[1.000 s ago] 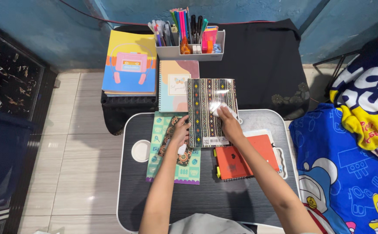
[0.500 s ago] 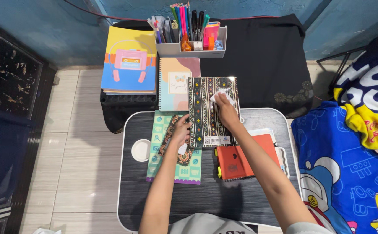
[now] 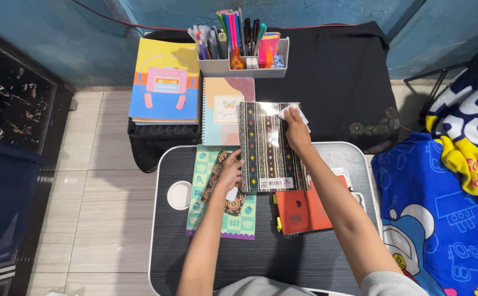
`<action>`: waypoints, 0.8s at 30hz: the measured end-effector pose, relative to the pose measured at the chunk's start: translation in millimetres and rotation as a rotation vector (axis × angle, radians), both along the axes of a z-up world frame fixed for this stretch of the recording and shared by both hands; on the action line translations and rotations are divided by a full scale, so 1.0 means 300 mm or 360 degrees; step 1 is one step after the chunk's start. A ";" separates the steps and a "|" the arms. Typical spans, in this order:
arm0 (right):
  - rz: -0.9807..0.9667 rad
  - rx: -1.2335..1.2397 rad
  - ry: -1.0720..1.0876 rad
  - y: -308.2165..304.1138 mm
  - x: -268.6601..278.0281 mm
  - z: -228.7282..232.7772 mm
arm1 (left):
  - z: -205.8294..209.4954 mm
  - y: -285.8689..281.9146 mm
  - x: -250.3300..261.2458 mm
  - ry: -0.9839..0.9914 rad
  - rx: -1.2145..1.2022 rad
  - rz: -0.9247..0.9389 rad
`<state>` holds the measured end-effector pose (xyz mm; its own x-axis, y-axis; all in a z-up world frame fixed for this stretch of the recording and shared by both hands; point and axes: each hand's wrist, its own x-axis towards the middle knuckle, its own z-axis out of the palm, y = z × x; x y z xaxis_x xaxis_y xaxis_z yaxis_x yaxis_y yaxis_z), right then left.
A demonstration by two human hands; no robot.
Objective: The person wipes the covers of several notebooks with a white tissue, one at a time, then stacks them on the left side of the table. The person handles a patterned notebook, a yellow and blue notebook, a black patterned notebook, and a white spiral notebook.
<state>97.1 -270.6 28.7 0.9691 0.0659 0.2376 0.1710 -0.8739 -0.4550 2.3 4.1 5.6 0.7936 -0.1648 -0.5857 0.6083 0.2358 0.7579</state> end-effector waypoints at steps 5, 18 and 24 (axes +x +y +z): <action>0.0131 -0.0001 -0.0032 0.072 0.036 -0.027 | -0.002 0.002 -0.001 -0.0064 -0.0028 -0.0012; 0.0225 -0.0040 -0.0029 0.057 -0.046 -0.005 | 0.010 0.003 0.001 0.0019 -0.0005 -0.0011; 0.0196 -0.0005 -0.0022 0.145 0.039 -0.011 | 0.055 -0.004 -0.005 -0.0075 0.0199 -0.0065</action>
